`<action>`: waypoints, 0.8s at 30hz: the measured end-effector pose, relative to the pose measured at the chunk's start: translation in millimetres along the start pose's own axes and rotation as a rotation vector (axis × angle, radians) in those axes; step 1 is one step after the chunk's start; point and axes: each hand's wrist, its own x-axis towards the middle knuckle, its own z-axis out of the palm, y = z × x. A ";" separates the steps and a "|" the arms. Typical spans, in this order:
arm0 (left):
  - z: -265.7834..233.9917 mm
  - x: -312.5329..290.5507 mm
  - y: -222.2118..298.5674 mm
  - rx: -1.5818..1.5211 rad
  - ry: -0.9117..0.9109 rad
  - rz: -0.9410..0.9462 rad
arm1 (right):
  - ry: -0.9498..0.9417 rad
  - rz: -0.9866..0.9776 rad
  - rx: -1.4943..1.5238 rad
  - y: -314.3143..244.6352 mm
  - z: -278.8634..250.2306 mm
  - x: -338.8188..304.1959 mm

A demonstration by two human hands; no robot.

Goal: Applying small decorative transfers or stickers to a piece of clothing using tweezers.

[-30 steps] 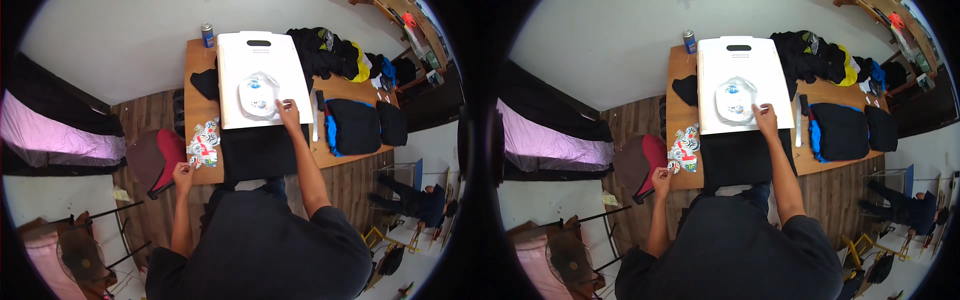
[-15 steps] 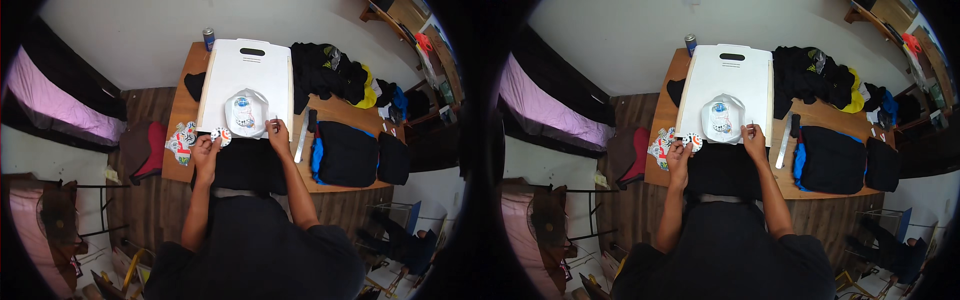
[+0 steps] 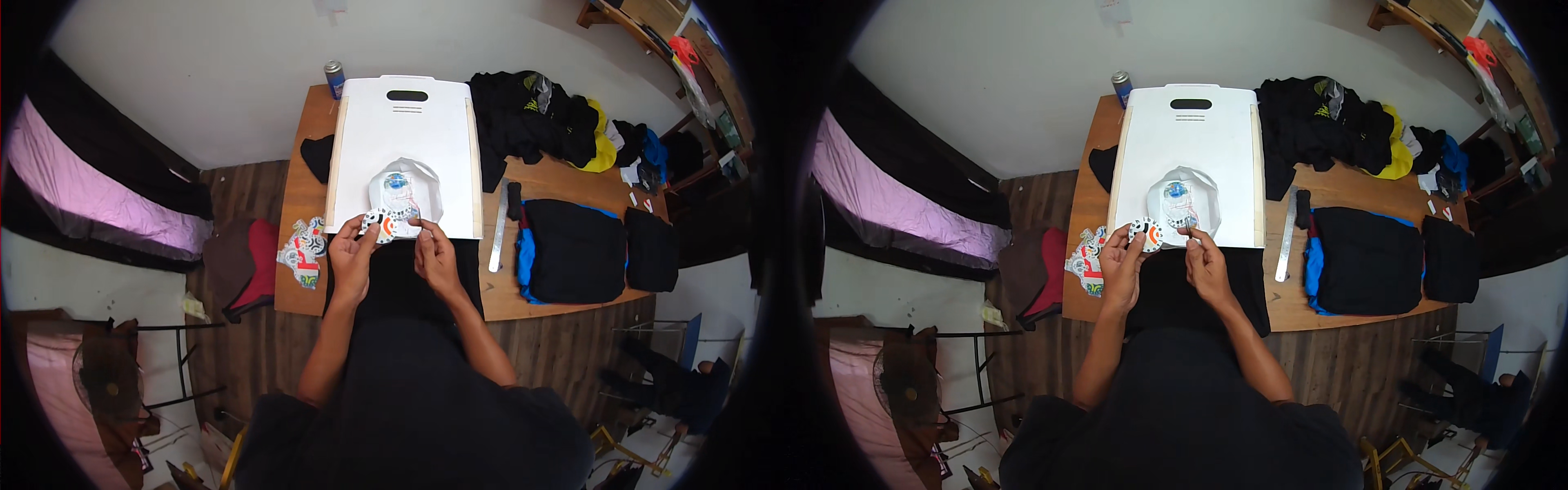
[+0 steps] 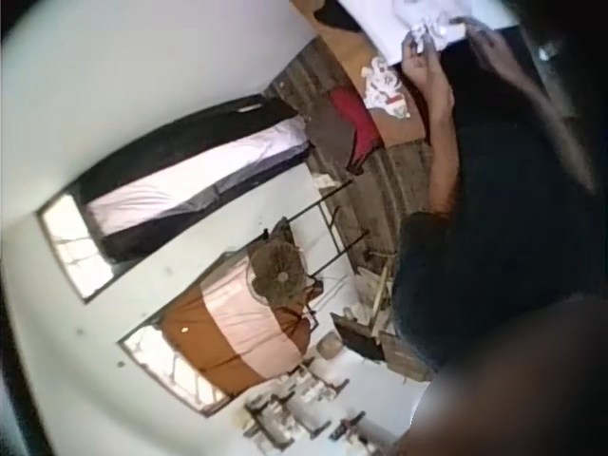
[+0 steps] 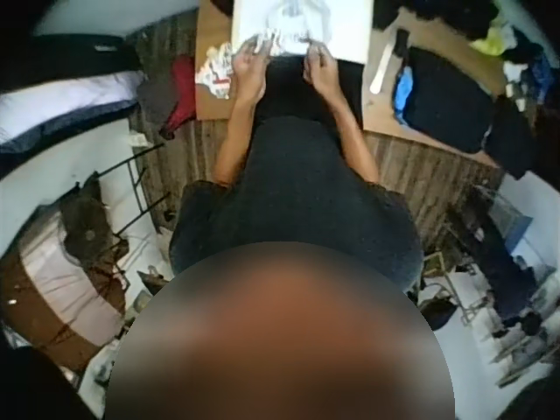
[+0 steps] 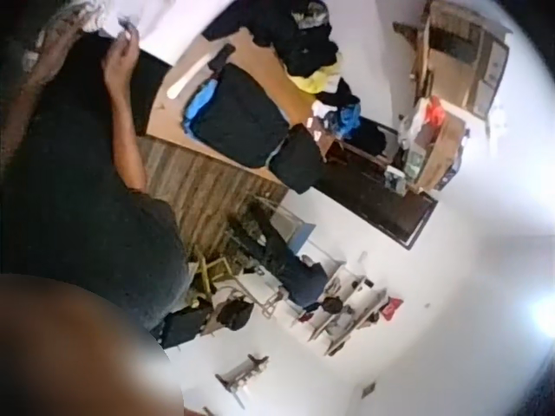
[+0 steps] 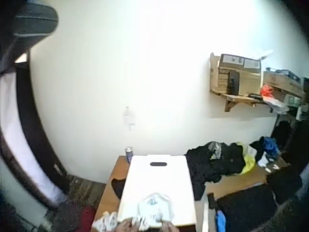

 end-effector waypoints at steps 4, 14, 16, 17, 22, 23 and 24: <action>2.6 6.6 -5.2 0.008 -0.009 -0.011 | 0.076 -0.028 0.184 19.9 5.6 7.7; -1.6 16.4 -18.4 0.151 -0.017 0.012 | 0.094 -0.033 -0.134 -7.9 4.4 38.0; -3.7 18.7 -20.6 0.177 -0.010 -0.008 | 0.116 -0.024 -0.154 -8.9 6.9 36.9; -2.6 19.9 -19.6 0.177 -0.010 -0.008 | 0.139 -0.017 -0.175 -10.4 7.9 36.9; -1.4 24.6 -16.5 0.174 0.010 -0.024 | 0.209 -0.020 -0.128 -17.1 9.5 47.4; -1.3 25.0 -17.1 0.175 0.008 -0.026 | 0.242 -0.017 -0.105 -21.1 11.1 48.2; -1.1 25.5 -18.2 0.176 -0.002 -0.020 | 0.244 -0.017 -0.105 -16.3 9.5 49.0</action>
